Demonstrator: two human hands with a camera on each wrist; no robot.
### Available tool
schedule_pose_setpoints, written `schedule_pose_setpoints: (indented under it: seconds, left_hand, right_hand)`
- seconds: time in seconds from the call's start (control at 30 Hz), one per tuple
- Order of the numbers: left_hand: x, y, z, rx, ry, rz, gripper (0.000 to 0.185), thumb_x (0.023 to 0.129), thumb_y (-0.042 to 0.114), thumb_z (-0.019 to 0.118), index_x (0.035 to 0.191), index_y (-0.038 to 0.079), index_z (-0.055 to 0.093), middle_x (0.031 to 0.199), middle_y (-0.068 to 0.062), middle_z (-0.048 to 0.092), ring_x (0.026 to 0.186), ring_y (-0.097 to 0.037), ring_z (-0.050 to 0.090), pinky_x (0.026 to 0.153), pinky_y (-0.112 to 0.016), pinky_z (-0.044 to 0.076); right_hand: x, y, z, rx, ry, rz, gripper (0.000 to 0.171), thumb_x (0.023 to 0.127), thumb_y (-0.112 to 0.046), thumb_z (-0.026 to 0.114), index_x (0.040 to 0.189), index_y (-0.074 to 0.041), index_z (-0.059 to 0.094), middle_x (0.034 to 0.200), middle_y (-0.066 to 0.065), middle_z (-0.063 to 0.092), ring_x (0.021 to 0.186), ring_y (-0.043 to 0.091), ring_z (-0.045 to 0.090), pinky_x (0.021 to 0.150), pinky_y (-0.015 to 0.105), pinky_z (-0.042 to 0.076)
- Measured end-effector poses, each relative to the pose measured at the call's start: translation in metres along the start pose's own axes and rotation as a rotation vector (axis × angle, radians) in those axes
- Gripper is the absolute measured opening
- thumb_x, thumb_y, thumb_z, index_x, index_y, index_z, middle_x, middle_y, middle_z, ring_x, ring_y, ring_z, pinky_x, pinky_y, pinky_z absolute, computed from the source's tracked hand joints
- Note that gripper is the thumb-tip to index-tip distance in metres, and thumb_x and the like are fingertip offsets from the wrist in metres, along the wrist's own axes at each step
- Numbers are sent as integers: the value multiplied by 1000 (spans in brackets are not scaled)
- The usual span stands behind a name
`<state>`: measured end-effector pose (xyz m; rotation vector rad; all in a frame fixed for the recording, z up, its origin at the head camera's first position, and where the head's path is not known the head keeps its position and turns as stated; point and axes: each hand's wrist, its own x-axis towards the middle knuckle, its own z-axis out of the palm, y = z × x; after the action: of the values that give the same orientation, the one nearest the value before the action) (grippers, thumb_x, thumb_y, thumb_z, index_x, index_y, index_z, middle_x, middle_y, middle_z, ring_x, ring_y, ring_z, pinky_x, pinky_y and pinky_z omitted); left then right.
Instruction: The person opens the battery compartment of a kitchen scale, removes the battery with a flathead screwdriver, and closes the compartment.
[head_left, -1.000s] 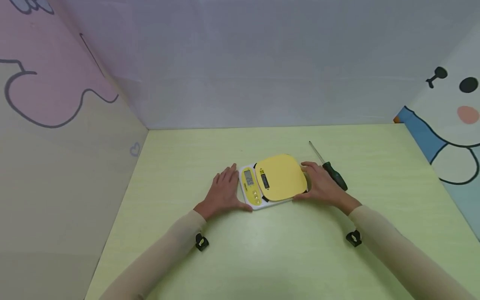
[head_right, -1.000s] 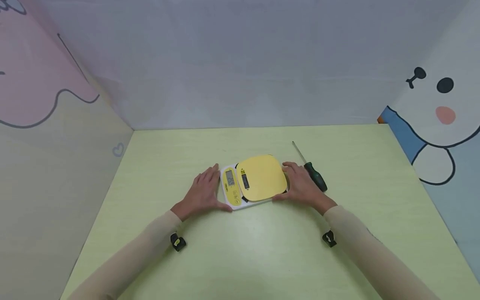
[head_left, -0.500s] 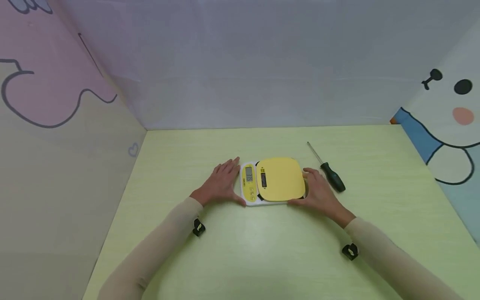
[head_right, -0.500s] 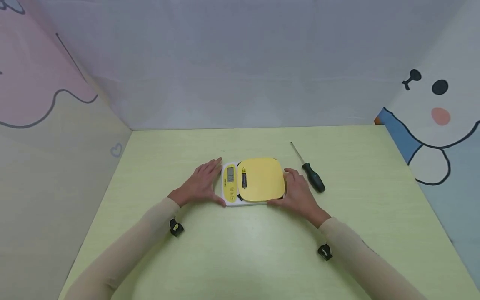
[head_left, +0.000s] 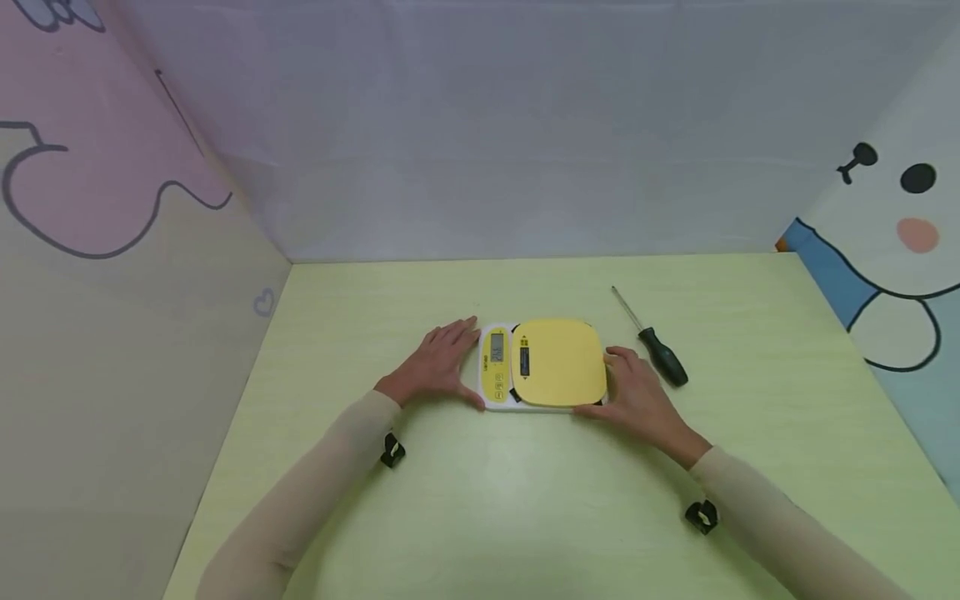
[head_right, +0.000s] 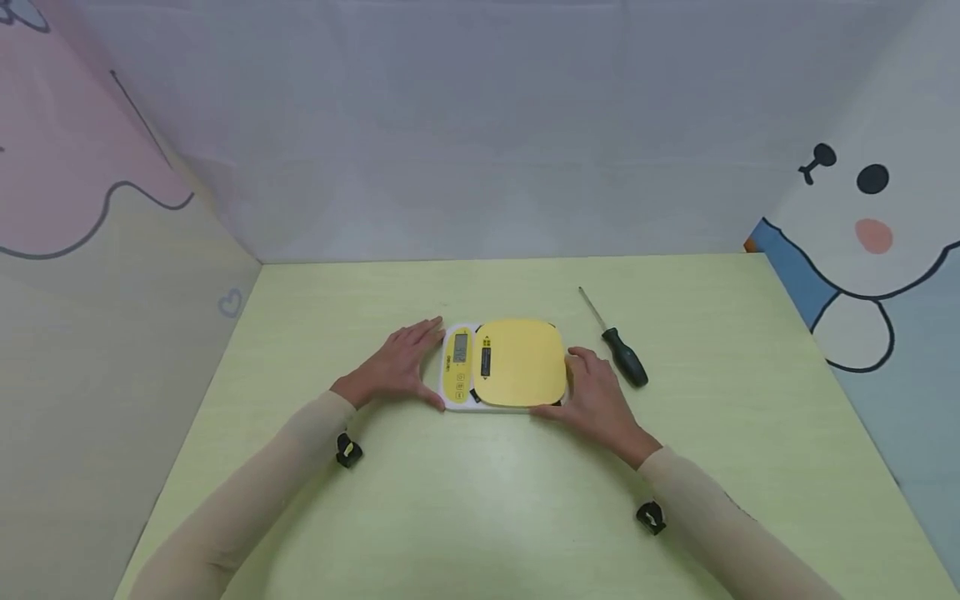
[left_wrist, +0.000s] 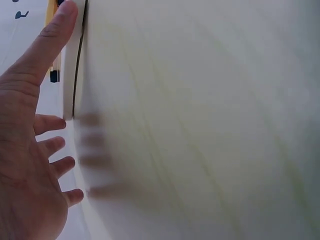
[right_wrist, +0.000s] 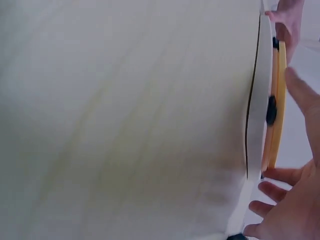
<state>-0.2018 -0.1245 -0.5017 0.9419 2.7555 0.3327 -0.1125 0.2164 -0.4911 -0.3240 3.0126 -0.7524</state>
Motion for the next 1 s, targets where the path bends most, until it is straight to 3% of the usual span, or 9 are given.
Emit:
schedule_pose_setpoints:
  seconds: [0.17,0.37,0.47,0.77,1.0]
  left_hand:
    - [-3,-3,-3,-1,8,-9,122,57,79,74,153,16,33,165,-5,14,150,-27,16,119,-51,18]
    - [-5,-10,-7,-17,85,7,105,64,66,80,149,18,41,162,-3,23,147,-27,26,117,-52,24]
    - [-5,-11,-8,-31,109,8,100,66,61,82,148,18,45,160,-3,29,145,-28,30,115,-54,27]
    - [4,-11,-5,-37,64,-27,98,66,63,81,148,22,45,154,1,41,143,-26,34,114,-53,30]
    - [10,-13,-5,-22,21,-23,100,66,66,79,148,23,43,152,3,44,142,-26,34,114,-53,29]
  right_hand:
    - [4,21,-14,-59,-32,-122,93,68,-57,82,134,1,54,143,20,44,134,42,37,109,64,26]
    - [17,38,-29,-81,35,-358,78,66,-39,88,129,-3,61,140,19,47,130,42,39,104,65,29]
    - [23,41,-32,-84,43,-436,75,65,-35,89,129,-4,62,139,18,47,130,43,40,103,67,29]
    - [35,48,-31,-124,30,-487,70,69,-28,88,130,-4,62,138,21,48,129,44,40,102,67,31]
    - [38,52,-29,-123,32,-499,70,69,-27,88,130,-4,62,136,21,50,128,44,41,101,68,32]
